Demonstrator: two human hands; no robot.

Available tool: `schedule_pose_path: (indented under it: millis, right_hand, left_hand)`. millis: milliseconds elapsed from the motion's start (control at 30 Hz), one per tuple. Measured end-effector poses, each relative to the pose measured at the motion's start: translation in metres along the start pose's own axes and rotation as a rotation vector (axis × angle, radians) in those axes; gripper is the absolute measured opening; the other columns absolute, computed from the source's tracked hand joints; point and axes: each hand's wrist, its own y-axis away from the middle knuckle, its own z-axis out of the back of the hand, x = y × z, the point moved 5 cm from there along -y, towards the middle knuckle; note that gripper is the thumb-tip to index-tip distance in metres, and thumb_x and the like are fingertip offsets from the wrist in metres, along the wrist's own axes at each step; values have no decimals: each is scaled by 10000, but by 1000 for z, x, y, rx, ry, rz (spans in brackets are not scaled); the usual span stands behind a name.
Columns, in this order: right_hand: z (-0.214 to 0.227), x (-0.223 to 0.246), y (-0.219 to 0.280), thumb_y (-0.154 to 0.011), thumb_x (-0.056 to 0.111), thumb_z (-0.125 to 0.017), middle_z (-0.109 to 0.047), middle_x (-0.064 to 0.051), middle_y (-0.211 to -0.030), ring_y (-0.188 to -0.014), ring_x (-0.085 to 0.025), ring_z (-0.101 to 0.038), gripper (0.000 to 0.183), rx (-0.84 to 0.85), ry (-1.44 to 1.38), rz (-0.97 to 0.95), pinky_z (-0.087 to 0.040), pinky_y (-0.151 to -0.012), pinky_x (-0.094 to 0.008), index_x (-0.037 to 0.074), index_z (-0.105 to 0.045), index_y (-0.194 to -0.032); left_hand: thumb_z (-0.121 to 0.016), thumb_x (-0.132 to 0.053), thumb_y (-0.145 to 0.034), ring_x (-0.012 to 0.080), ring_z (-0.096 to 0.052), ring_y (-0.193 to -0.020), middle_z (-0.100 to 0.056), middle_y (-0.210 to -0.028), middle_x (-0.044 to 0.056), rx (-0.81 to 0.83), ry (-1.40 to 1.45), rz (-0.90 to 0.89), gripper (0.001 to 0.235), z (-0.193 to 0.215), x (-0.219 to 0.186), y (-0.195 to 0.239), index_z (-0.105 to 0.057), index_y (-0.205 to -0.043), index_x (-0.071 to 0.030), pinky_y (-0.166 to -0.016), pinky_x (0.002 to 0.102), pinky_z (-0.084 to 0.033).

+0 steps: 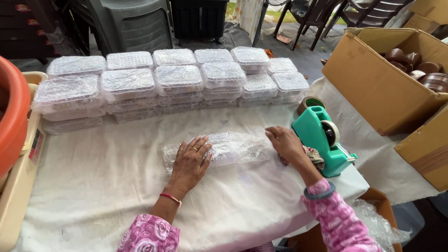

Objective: The person wraps a small, clear plastic container filled with metal objects in bubble wrap. They fold the wrap around the container and secure it with tape from a dispenser. The wrapped container is then placed on a stack of similar items.

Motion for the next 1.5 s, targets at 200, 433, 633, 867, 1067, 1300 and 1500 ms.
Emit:
schedule_pose_path:
  millis: [200,433,633,867,1067,1300,1500]
  right_hand:
    - [-74,-51,-49,-950,271,-703,-763,-104,-903,-828,-214,-702,297,343,-371,-142,-555,-766,-364,24,-766,-1103]
    - [-76,-84,-45,-920,83,-760,-742,-76,-905,-798,-158,-641,169,15,-960,-258,-491,-692,-296,3,-765,-1069]
    - [-4,16,-16,-1022,119,-701,-543,-97,-1481,-1336,-296,-567,439,-411,-238,270,-494,-1121,-405,116,-603,-1451]
    - [-69,36,17,-1083,456,-501,-189,-158,-1675,-1521,-318,-219,723,331,74,538,-138,-1153,-548,30,-276,-1622]
    - [-27,41,8,-1046,589,-345,-220,-83,-1724,-1557,-233,-263,703,138,201,139,-228,-1262,-456,129,-360,-1577]
    - [-64,52,2,-1054,482,-454,-250,-107,-1657,-1525,-240,-223,645,327,250,274,-209,-1179,-514,76,-352,-1545]
    - [-36,123,19,-1012,278,-589,-504,-114,-1556,-1458,-265,-438,469,2,-70,709,-357,-1179,-462,65,-568,-1429]
  left_hand:
    - [-465,-401,-1028,175,-333,-1476,-467,-1545,-14,-18,-3,8,401,1,2,1,-591,-1366,-226,-1244,491,-166]
    - [-465,-390,-1028,166,-335,-1477,-471,-1544,-20,-10,-1,6,393,0,1,1,-590,-1364,-230,-1247,488,-171]
    - [-462,-399,-1027,169,-335,-1477,-472,-1545,-21,-18,-14,3,395,0,0,1,-595,-1357,-228,-1247,495,-171]
    - [-472,-393,-1023,169,-339,-1476,-472,-1549,-24,-35,4,13,395,1,1,2,-598,-1357,-225,-1247,491,-164]
    - [-483,-383,-1017,174,-335,-1475,-466,-1549,-20,-10,5,10,401,-3,-1,0,-595,-1363,-214,-1246,498,-154]
    - [-483,-378,-1021,184,-340,-1478,-474,-1549,-1,-47,5,0,404,0,3,0,-603,-1362,-197,-1241,500,-170]
    - [-476,-424,-1036,201,-331,-1502,-429,-1584,17,-28,22,0,440,-9,5,2,-551,-1401,-190,-1258,505,-174]
